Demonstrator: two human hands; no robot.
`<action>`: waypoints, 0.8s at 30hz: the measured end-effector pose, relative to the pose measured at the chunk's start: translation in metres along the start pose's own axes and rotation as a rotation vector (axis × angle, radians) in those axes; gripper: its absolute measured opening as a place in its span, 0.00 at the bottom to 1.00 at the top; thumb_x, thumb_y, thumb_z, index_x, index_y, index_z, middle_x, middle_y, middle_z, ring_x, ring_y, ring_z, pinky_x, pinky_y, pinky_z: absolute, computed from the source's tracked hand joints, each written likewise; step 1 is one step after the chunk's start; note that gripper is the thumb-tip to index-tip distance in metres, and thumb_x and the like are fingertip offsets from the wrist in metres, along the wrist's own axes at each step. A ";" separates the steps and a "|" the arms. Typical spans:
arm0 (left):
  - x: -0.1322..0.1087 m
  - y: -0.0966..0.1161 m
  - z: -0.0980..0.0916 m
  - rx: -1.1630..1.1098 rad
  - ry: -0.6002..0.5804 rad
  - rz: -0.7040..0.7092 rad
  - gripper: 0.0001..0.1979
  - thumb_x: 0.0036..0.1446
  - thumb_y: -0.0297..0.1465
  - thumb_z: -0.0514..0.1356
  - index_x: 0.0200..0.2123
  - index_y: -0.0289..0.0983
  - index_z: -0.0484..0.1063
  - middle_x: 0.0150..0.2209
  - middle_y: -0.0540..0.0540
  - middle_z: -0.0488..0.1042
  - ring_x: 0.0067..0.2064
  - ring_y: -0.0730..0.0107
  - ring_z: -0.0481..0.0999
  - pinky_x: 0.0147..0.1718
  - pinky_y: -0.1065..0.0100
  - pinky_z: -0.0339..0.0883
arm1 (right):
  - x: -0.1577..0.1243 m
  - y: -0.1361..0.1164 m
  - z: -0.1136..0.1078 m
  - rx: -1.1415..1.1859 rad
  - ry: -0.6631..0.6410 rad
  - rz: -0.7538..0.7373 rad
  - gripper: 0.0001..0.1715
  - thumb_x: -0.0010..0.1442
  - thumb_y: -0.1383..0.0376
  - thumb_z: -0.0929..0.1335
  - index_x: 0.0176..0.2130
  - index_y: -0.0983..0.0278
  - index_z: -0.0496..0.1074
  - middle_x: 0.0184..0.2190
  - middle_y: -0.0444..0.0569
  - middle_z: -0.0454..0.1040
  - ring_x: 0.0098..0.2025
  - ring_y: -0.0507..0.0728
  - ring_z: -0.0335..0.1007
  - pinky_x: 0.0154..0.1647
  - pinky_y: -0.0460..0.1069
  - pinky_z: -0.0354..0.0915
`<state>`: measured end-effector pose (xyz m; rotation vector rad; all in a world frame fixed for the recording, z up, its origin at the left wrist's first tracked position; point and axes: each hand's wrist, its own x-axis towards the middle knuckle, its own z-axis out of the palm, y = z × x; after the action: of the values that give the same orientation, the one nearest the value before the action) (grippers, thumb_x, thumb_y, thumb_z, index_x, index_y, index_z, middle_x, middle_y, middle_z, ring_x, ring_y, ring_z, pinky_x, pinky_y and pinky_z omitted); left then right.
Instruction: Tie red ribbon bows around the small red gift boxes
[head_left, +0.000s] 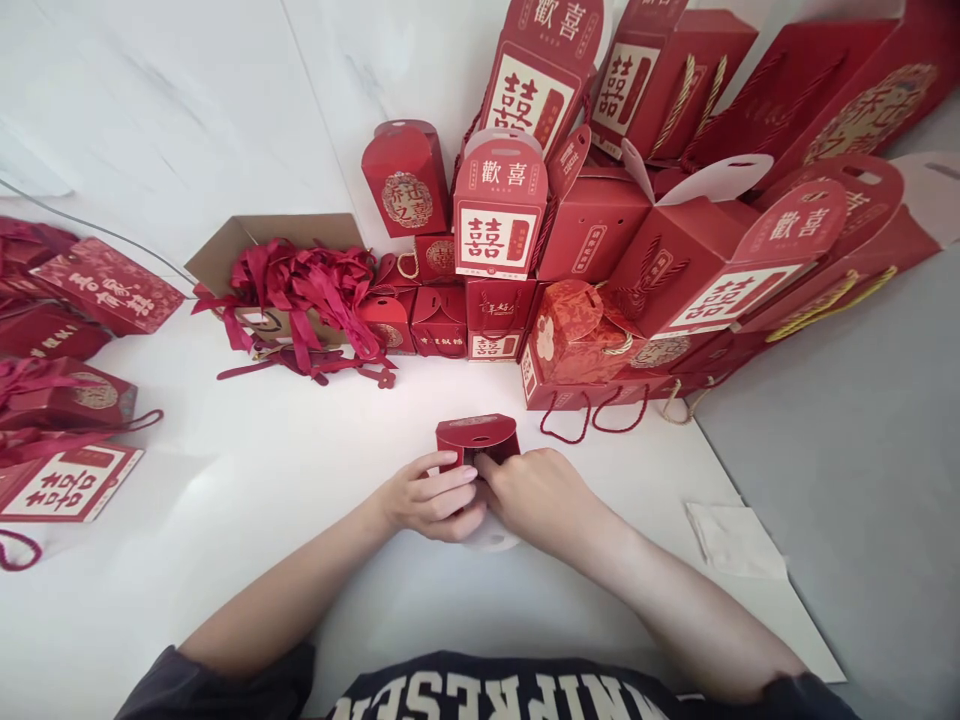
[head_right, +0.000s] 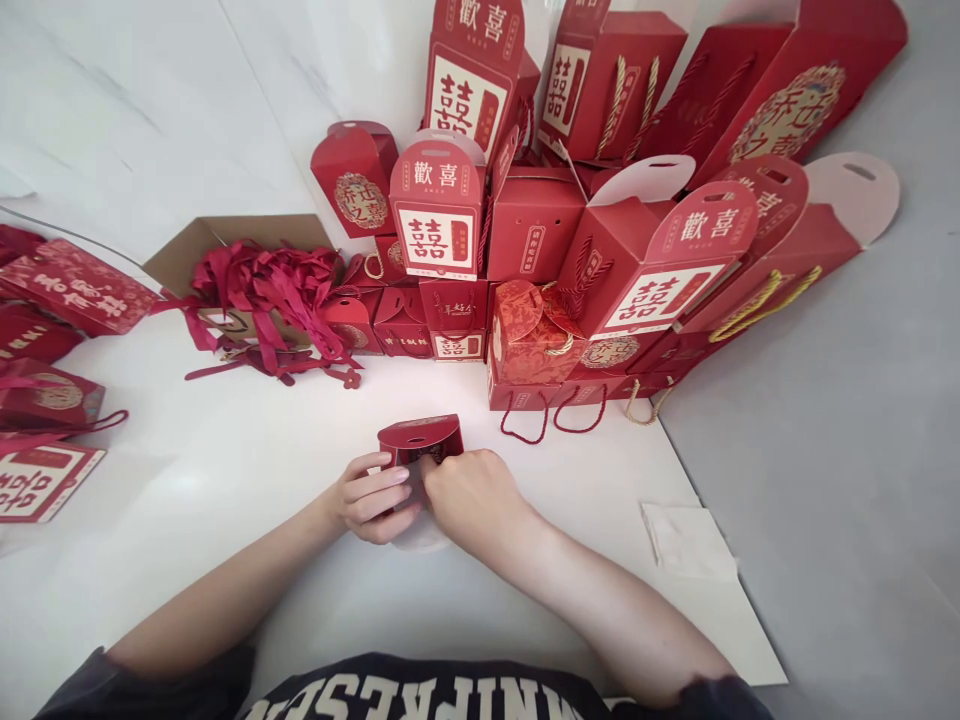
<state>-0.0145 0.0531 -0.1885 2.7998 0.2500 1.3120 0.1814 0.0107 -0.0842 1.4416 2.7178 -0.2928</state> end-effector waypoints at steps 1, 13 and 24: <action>-0.002 0.000 0.001 0.015 0.002 0.010 0.13 0.51 0.27 0.64 0.33 0.56 0.73 0.27 0.57 0.74 0.29 0.71 0.77 0.41 0.60 0.79 | -0.001 0.002 -0.001 -0.008 0.003 0.000 0.10 0.62 0.72 0.62 0.43 0.65 0.69 0.26 0.51 0.78 0.26 0.61 0.77 0.22 0.48 0.55; -0.041 -0.015 0.017 0.163 0.105 -0.029 0.16 0.41 0.36 0.72 0.33 0.54 0.70 0.26 0.53 0.69 0.33 0.63 0.77 0.38 0.53 0.78 | -0.021 0.032 -0.036 0.168 0.051 -0.044 0.08 0.67 0.65 0.61 0.45 0.61 0.67 0.31 0.46 0.77 0.30 0.56 0.74 0.27 0.47 0.55; -0.034 -0.015 0.016 0.278 0.115 -0.041 0.15 0.43 0.37 0.70 0.34 0.54 0.69 0.30 0.52 0.72 0.38 0.63 0.78 0.43 0.53 0.77 | -0.021 0.050 -0.037 0.403 0.248 -0.102 0.13 0.67 0.68 0.61 0.45 0.60 0.73 0.43 0.50 0.69 0.39 0.53 0.70 0.43 0.49 0.67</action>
<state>-0.0259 0.0625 -0.2259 2.9219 0.5303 1.5398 0.2360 0.0279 -0.0525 1.5145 3.0706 -0.7540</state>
